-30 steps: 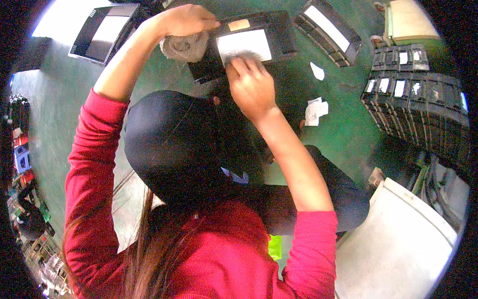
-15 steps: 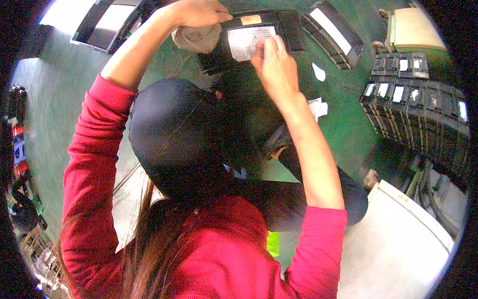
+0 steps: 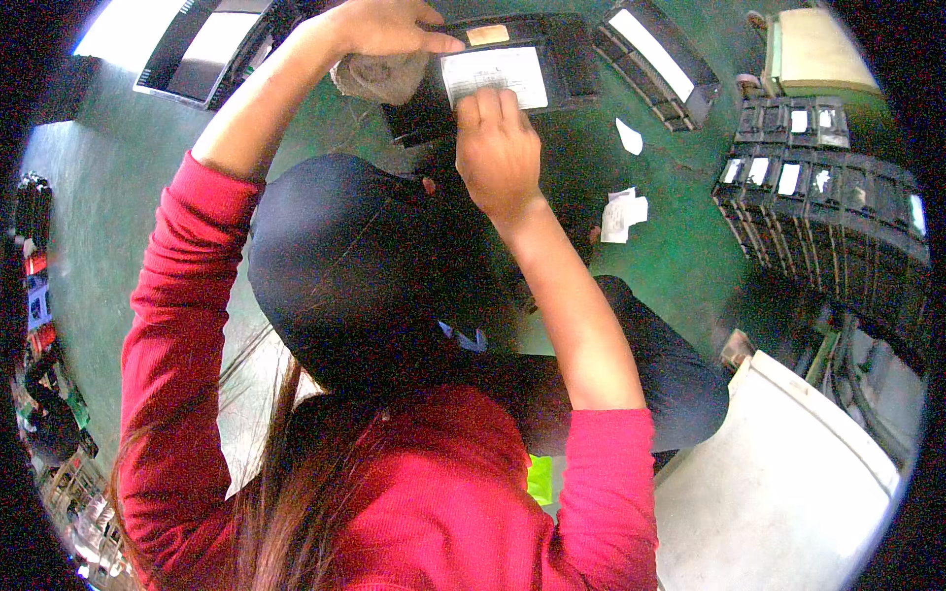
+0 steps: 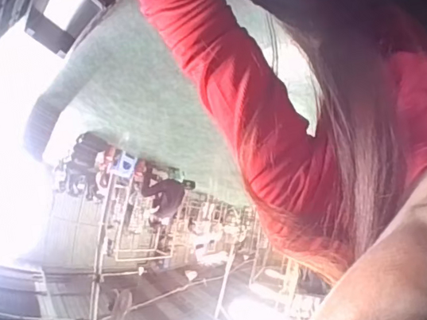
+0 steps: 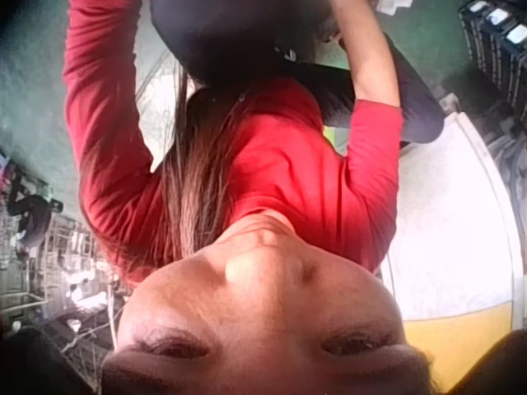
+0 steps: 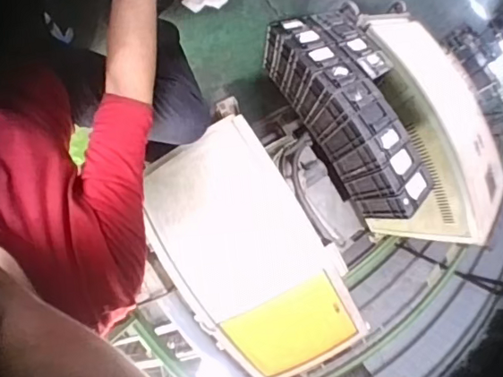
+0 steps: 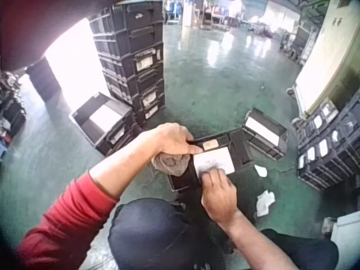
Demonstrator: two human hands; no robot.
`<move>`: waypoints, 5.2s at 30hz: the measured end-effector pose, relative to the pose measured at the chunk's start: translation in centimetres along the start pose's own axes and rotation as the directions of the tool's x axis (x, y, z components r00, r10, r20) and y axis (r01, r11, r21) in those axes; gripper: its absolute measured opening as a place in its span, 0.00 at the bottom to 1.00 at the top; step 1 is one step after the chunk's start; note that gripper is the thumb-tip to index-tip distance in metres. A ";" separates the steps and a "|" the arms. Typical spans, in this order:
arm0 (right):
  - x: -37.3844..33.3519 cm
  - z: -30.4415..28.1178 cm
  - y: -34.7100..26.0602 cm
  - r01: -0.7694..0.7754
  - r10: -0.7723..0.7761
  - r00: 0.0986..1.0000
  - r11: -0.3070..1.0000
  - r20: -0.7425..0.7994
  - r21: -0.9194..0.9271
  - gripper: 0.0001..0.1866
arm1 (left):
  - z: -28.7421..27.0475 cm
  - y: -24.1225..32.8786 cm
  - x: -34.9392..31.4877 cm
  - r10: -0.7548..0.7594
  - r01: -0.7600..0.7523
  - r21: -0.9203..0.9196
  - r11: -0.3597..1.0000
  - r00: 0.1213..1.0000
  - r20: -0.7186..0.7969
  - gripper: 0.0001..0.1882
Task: The person sits on the floor and wipes the interior of black plastic crates using a cloth. They pick up crates from a stack, wipe them, and place them back. The person also handles a white paper or label, briefly inspecting it before continuing to clean the crates.
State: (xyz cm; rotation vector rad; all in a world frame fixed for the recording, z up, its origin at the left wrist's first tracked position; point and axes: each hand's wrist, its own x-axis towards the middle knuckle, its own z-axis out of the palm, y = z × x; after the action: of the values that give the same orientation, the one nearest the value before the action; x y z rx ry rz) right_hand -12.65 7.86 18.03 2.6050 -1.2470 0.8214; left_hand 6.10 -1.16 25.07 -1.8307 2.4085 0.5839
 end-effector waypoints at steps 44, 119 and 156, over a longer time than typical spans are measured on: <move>11.2 -8.6 11.2 -0.051 -0.367 0.743 0.803 0.560 0.594 0.05 | 3.8 1.3 0.3 0.104 -0.140 -0.068 0.988 0.918 -0.383 0.22; 4.3 0.4 8.3 -0.089 0.108 0.993 0.948 0.045 -0.304 0.05 | 3.9 1.4 0.2 0.060 -0.104 -0.090 0.990 0.915 -0.398 0.21; 0.7 -1.8 5.2 -0.847 0.842 0.531 0.529 0.091 0.049 0.09 | 4.7 1.0 0.5 0.083 -0.123 -0.056 0.991 0.880 -0.467 0.22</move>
State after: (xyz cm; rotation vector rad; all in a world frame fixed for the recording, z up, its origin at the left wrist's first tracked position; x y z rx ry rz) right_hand -17.00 4.64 19.40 1.9315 -2.6257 0.9055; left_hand 4.21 0.12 20.85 -2.0860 2.8324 0.2737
